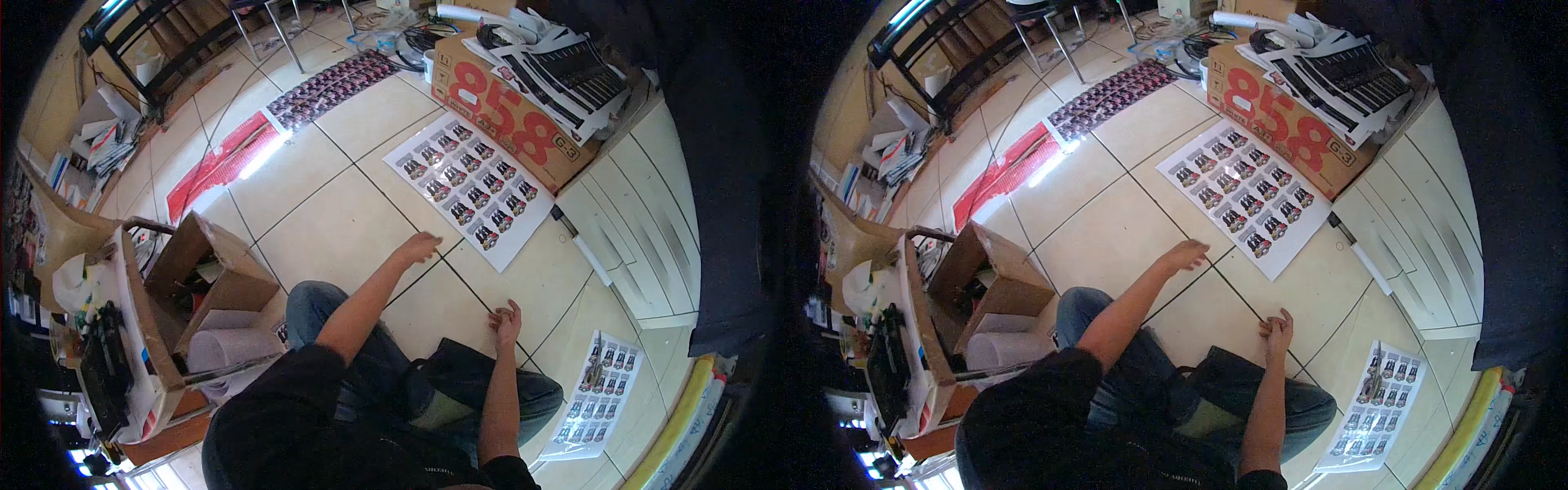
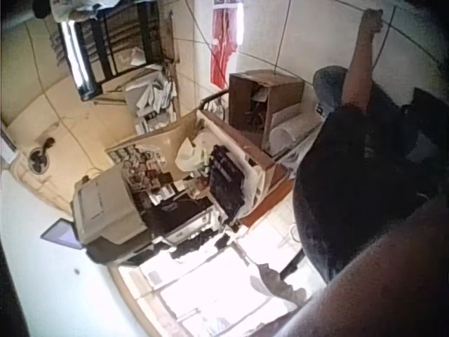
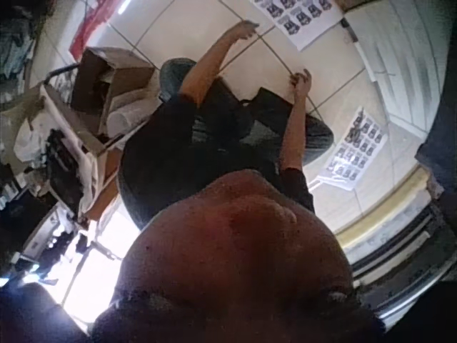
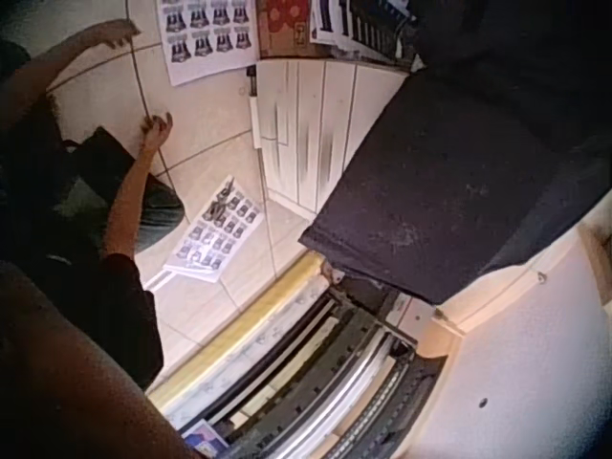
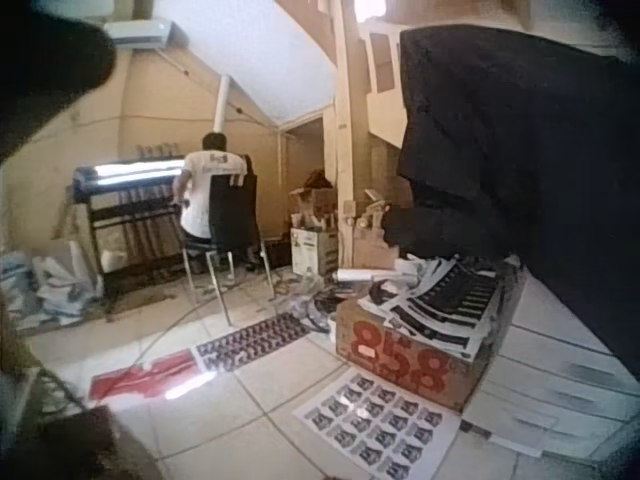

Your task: Organizing and sorting printed stickers from a sheet on the floor.

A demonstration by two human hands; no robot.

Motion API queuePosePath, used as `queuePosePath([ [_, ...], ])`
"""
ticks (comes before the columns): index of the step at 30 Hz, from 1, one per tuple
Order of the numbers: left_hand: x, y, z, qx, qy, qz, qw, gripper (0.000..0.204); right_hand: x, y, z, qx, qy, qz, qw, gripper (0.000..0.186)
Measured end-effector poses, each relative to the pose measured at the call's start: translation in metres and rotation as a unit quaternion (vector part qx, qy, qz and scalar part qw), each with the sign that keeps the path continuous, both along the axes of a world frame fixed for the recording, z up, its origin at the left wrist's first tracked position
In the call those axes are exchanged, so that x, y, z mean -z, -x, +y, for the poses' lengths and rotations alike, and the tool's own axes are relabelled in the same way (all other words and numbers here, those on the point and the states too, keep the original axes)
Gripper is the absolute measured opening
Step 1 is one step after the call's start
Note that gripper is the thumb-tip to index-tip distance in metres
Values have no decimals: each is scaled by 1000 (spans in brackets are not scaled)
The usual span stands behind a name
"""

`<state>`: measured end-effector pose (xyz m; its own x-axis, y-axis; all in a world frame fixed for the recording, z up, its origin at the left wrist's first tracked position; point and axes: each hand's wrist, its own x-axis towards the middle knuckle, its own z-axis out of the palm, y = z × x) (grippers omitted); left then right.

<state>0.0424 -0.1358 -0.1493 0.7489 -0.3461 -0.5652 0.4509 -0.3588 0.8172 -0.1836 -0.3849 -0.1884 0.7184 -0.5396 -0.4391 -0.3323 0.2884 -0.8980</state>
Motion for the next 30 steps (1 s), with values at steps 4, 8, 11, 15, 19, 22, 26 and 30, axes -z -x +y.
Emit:
queuePosePath([
  [4,-72,112,79,-55,80,-182,979,33,11,5,4,2,35,-18,999,32],
  [8,-128,228,133,-135,171,-251,943,21,26,11,13,-22,56,-51,997,30],
  [11,-151,278,167,-195,116,-284,932,19,21,22,31,-128,136,-36,982,29],
  [15,-166,316,188,-271,131,-327,896,20,-14,55,73,-328,162,-18,930,27],
  [19,-179,334,191,-270,135,-364,881,23,-103,71,94,-405,240,-63,880,26],
  [22,-185,339,181,-245,164,-363,884,24,-223,90,82,-302,214,-154,916,24],
  [26,-186,344,160,-188,197,-344,899,22,-403,182,47,-18,532,-607,590,26],
  [30,-192,347,139,-110,196,-323,919,20,-481,232,75,-192,552,-722,370,26],
])
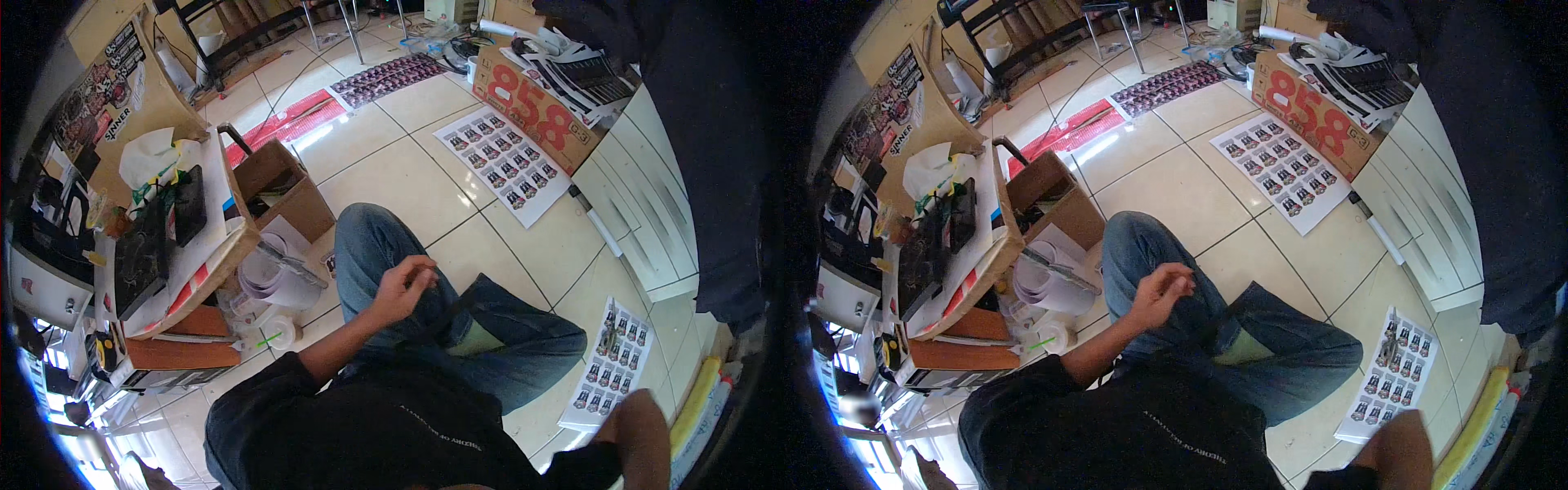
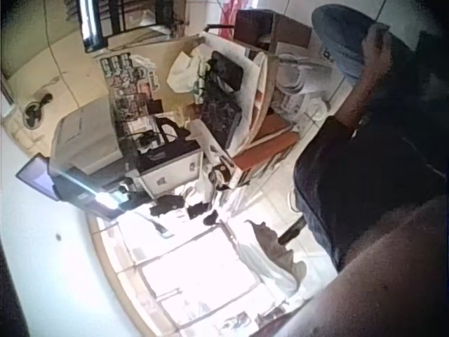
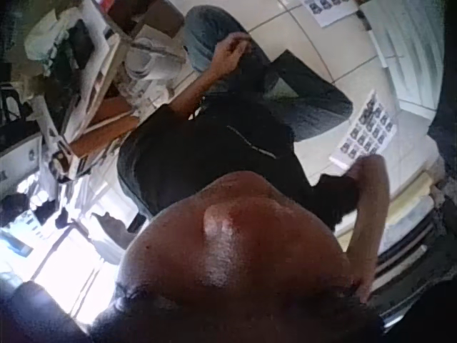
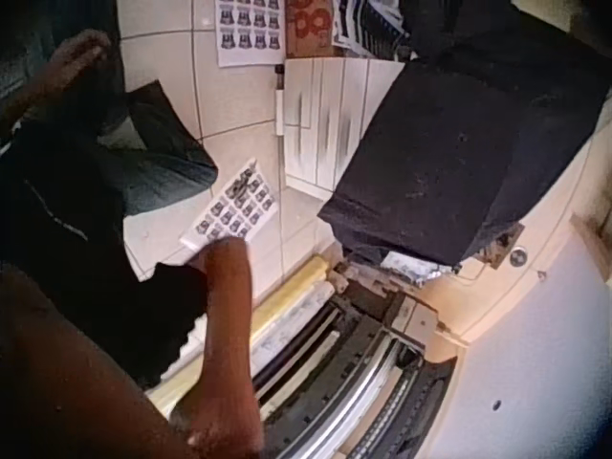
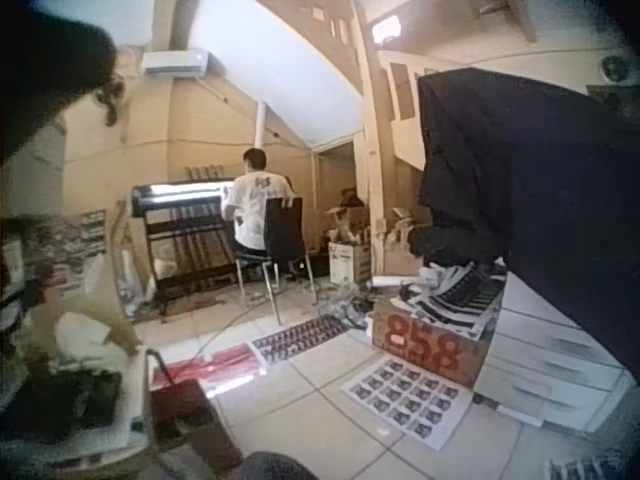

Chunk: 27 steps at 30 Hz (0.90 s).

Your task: Organizing and sorting printed stickers from a sheet on the floor.

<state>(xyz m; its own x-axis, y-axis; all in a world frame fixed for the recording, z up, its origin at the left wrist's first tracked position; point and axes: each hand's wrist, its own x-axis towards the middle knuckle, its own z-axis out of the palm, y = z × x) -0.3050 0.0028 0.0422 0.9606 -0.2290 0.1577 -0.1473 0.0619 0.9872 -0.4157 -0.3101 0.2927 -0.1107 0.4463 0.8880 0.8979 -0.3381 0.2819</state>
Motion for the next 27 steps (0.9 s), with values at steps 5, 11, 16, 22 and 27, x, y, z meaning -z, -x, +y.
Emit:
queuePosePath([
  [5,-19,-3,-11,50,-30,-68,996,17,-16,-2,37,-33,71,38,996,26],
  [11,-25,-1,9,14,-74,-109,991,14,-13,-6,45,-29,87,45,995,26],
  [16,-14,12,19,-15,-72,-84,994,14,-13,4,43,-20,89,56,994,26],
  [22,-5,22,10,-7,-74,-86,994,13,-12,16,39,-6,91,63,994,26],
  [27,-6,23,2,23,-61,-69,996,13,-14,17,39,-4,90,64,994,26],
])
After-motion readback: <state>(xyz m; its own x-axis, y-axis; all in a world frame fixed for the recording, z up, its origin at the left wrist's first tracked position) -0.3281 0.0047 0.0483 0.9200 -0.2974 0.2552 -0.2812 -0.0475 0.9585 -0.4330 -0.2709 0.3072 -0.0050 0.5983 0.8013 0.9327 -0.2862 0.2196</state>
